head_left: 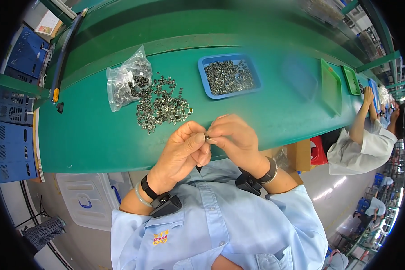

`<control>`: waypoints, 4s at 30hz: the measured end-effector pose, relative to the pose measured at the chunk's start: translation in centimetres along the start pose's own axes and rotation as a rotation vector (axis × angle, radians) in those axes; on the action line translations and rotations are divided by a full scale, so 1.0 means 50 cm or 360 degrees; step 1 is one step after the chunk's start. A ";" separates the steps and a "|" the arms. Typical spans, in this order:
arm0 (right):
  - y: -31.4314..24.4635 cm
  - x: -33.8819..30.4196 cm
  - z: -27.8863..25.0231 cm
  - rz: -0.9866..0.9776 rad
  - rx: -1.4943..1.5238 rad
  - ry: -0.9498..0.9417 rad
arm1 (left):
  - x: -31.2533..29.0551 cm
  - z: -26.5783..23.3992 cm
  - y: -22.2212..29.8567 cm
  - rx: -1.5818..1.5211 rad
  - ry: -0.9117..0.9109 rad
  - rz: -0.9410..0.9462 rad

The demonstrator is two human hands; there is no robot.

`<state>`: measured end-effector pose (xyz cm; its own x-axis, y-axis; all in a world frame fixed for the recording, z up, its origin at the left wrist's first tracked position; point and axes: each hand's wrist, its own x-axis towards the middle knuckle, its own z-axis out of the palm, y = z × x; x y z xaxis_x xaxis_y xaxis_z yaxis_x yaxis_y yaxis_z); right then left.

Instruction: The person picks up a small metal component from a pile on the table, inspects it, and places it into a blue tray, repeating this process for several components.

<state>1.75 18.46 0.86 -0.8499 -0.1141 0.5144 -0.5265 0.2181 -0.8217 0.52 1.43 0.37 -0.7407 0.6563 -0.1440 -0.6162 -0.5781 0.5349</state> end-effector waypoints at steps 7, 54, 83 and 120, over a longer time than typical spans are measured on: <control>0.006 -0.002 -0.005 -0.0069 -0.0048 -0.0089 | -0.003 -0.002 0.004 0.0067 0.0044 -0.0009; 0.081 0.106 0.001 -0.0334 -0.1308 -0.0741 | -0.048 -0.082 0.061 0.0176 0.0467 0.0116; 0.036 0.096 0.002 -0.0318 -0.0935 -0.0674 | 0.004 -0.048 0.046 0.0531 0.0463 -0.0043; 0.012 0.005 -0.009 -0.0265 -0.0724 -0.0039 | -0.001 0.013 0.008 0.0447 0.0435 0.0015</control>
<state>1.24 19.00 0.61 -0.7577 -0.2050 0.6196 -0.5987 0.5962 -0.5349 0.47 1.49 1.12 -0.8134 0.4762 -0.3341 -0.5397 -0.4033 0.7390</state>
